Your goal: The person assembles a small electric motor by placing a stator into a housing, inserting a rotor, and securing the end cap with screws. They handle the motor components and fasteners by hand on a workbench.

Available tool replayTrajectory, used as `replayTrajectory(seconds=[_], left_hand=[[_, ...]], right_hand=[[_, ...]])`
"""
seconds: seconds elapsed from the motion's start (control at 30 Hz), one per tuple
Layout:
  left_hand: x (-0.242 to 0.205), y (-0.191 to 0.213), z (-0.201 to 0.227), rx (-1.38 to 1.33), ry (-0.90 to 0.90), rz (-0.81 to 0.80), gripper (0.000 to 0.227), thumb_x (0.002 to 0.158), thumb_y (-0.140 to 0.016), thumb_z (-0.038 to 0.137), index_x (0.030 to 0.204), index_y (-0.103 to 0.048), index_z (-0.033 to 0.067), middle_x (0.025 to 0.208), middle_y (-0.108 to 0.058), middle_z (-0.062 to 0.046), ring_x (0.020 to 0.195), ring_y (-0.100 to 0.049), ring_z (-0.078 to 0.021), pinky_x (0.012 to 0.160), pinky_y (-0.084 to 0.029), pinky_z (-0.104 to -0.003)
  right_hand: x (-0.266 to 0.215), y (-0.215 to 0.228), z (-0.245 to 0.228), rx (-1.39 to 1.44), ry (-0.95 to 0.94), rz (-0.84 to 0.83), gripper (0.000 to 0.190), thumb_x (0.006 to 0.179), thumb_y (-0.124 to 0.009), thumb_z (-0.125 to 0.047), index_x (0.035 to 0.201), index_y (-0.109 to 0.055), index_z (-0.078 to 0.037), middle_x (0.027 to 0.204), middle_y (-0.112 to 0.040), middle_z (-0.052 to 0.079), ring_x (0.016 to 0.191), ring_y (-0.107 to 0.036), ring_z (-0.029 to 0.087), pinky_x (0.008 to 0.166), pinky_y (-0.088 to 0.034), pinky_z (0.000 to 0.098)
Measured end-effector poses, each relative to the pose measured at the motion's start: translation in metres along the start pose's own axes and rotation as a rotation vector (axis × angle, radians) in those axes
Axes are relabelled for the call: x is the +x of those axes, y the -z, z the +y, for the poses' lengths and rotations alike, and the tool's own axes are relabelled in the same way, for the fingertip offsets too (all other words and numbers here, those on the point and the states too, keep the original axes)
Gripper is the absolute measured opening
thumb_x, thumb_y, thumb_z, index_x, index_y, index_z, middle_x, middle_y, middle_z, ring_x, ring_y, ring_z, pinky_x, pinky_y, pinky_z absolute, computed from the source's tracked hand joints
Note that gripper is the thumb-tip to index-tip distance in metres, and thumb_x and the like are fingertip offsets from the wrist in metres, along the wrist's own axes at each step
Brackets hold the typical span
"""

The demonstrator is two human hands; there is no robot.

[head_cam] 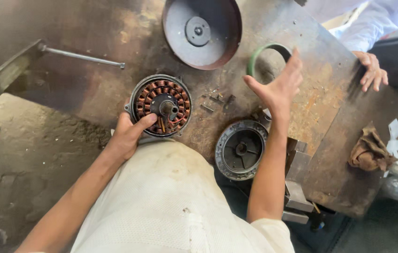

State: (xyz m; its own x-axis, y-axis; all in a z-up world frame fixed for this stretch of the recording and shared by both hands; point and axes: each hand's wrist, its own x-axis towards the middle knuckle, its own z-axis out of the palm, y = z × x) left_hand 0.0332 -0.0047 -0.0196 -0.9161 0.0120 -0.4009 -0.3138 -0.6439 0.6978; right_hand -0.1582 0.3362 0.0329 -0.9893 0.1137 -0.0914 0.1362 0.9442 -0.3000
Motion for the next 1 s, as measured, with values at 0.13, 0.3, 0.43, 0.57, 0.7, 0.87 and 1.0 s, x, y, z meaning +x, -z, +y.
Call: replayTrajectory(seconds=[0.13, 0.3, 0.43, 0.57, 0.7, 0.87, 1.0], left_hand=[[0.002, 0.013, -0.004, 0.028, -0.032, 0.069, 0.057, 0.092, -0.076, 0.016, 0.141, -0.052, -0.0021, 0.128, -0.067, -0.01, 0.114, -0.064, -0.0151, 0.097, -0.057, -0.033], [0.031, 0.015, -0.003, 0.095, -0.063, 0.115, 0.068, 0.088, -0.075, 0.022, 0.143, -0.04, 0.0053, 0.13, -0.06, -0.006, 0.116, -0.061, -0.0137, 0.087, -0.06, -0.033], [0.039, 0.022, 0.005, 0.151, -0.141, -0.023, 0.071, 0.095, -0.077, 0.024, 0.15, -0.036, 0.0023, 0.141, -0.058, -0.014, 0.128, -0.058, -0.0196, 0.102, -0.056, -0.034], [0.03, 0.034, 0.018, 0.209, 0.073, -0.042, 0.078, 0.088, -0.074, 0.034, 0.148, -0.032, 0.0068, 0.139, -0.056, -0.011, 0.125, -0.059, -0.0196, 0.093, -0.059, -0.04], [0.026, 0.039, 0.032, 0.279, 0.144, -0.101, 0.081, 0.09, -0.06, 0.055, 0.152, -0.027, 0.012, 0.143, -0.052, -0.007, 0.129, -0.055, -0.0193, 0.093, -0.058, -0.04], [0.027, 0.033, 0.051, 0.128, 0.28, -0.183, 0.088, 0.092, -0.032, 0.075, 0.155, -0.039, 0.0129, 0.145, -0.056, -0.01, 0.131, -0.056, -0.0215, 0.097, -0.055, -0.04], [0.026, 0.029, 0.064, 0.157, 0.276, -0.067, 0.087, 0.09, -0.029, 0.076, 0.154, -0.033, 0.0174, 0.149, -0.049, -0.005, 0.135, -0.05, -0.0165, 0.104, -0.05, -0.043]], right_hand=[[-0.062, 0.037, -0.029, 0.627, 0.129, 0.016, 0.134, 0.077, -0.091, -0.054, 0.17, -0.005, -0.014, 0.169, -0.031, 0.02, 0.149, -0.04, 0.038, 0.129, -0.035, 0.0561], [-0.133, 0.02, -0.096, 0.734, 0.473, -0.086, 0.144, 0.068, -0.092, -0.06, 0.169, -0.001, -0.014, 0.165, -0.03, 0.016, 0.153, -0.038, 0.037, 0.13, -0.036, 0.0516], [-0.159, -0.011, -0.138, 0.584, 0.48, -0.088, 0.141, 0.069, -0.091, -0.058, 0.17, -0.005, -0.008, 0.168, -0.023, 0.022, 0.159, -0.031, 0.04, 0.132, -0.033, 0.0553], [-0.17, -0.03, -0.153, 0.45, 0.531, -0.044, 0.138, 0.066, -0.092, -0.054, 0.166, -0.01, -0.006, 0.168, -0.022, 0.026, 0.159, -0.022, 0.045, 0.129, -0.025, 0.0579], [-0.17, -0.047, -0.156, 0.415, 0.558, -0.062, 0.138, 0.066, -0.092, -0.056, 0.166, -0.013, -0.004, 0.17, -0.02, 0.027, 0.158, -0.023, 0.046, 0.129, -0.023, 0.0567], [-0.162, -0.068, -0.163, 0.414, 0.549, -0.08, 0.137, 0.064, -0.094, -0.054, 0.164, -0.015, -0.005, 0.169, -0.02, 0.027, 0.156, -0.025, 0.045, 0.127, -0.024, 0.0569], [-0.155, -0.078, -0.173, 0.375, 0.556, -0.071, 0.137, 0.061, -0.097, -0.051, 0.164, -0.016, -0.006, 0.168, -0.02, 0.027, 0.154, -0.025, 0.046, 0.126, -0.023, 0.058]])
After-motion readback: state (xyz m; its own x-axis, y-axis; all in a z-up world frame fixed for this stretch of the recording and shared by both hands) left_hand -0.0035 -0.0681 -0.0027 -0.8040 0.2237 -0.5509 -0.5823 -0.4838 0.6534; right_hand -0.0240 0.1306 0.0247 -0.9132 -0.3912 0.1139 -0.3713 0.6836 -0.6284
